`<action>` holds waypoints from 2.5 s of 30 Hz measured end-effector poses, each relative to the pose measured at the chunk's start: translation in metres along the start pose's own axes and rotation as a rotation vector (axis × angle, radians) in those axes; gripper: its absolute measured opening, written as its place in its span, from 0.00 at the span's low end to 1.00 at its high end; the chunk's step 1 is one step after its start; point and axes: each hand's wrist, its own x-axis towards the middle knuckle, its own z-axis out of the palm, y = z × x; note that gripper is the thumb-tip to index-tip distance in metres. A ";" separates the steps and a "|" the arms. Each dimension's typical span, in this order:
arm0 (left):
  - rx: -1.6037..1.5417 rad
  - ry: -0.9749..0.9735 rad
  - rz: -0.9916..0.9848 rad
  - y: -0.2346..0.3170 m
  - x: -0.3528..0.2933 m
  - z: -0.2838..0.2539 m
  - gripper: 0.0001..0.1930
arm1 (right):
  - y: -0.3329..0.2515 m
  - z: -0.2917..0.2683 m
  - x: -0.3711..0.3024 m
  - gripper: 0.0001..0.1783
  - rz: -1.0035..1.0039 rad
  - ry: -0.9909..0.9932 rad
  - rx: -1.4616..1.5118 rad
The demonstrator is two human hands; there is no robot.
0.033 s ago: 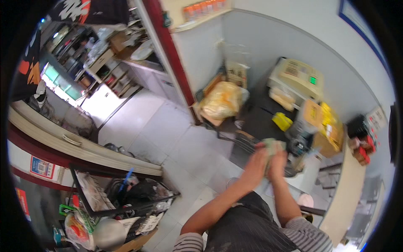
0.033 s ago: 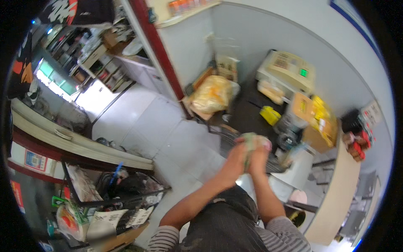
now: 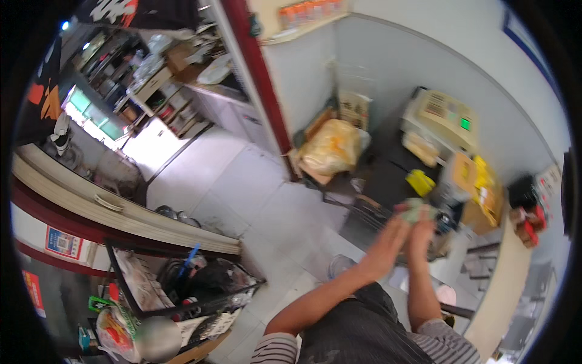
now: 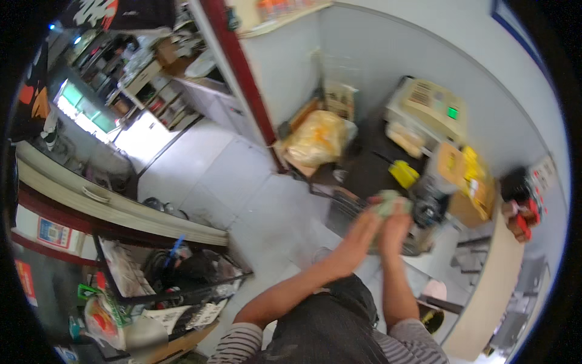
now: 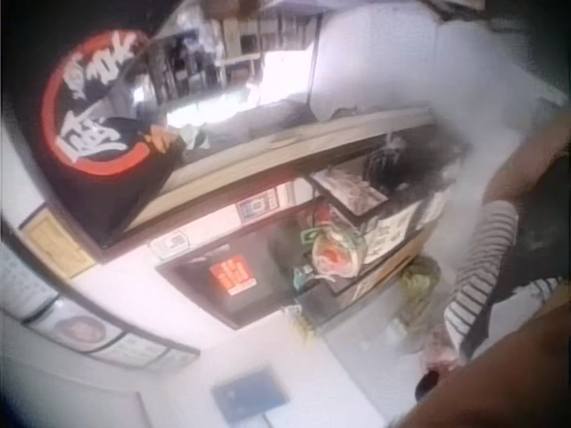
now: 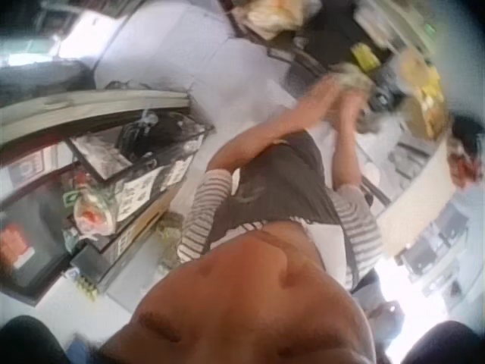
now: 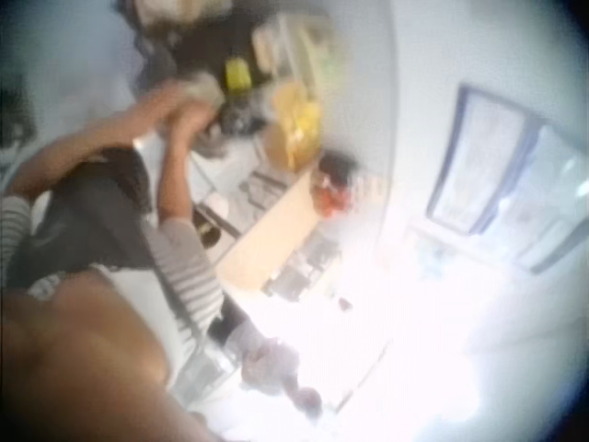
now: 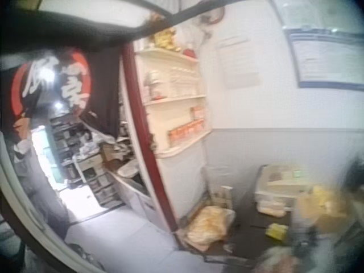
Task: The person stands at a table and repeatedly picks dumplings from a metal bowl, placing them into a clear plastic bag. Another person sits across the table also handling dumplings. The camera wearer then walks to a counter and handles small packets of sauce.
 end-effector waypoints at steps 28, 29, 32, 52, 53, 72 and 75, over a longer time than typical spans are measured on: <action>-0.300 0.755 -1.244 -0.749 -0.182 -0.870 0.11 | 0.286 1.035 0.307 0.17 0.152 -1.487 -1.085; -0.282 0.782 -1.203 -0.772 -0.189 -0.917 0.11 | 0.291 1.056 0.310 0.17 0.204 -1.483 -1.028; -0.195 0.805 -1.138 -0.856 -0.216 -1.036 0.10 | 0.319 1.143 0.321 0.18 0.204 -1.387 -1.154; 0.114 0.187 -1.824 -1.260 -0.544 -1.477 0.09 | -0.040 2.073 0.783 0.11 -1.060 0.233 -0.507; 0.292 0.192 -1.661 -1.284 -0.565 -1.527 0.09 | -0.042 2.095 0.768 0.09 -1.020 0.117 -0.413; 0.289 0.358 -0.967 -1.876 -0.095 -2.239 0.18 | 0.218 2.612 0.533 0.18 0.583 -0.827 0.158; 0.376 0.314 -0.940 -1.959 -0.065 -2.286 0.25 | 0.310 2.703 0.539 0.21 0.571 -0.670 -0.056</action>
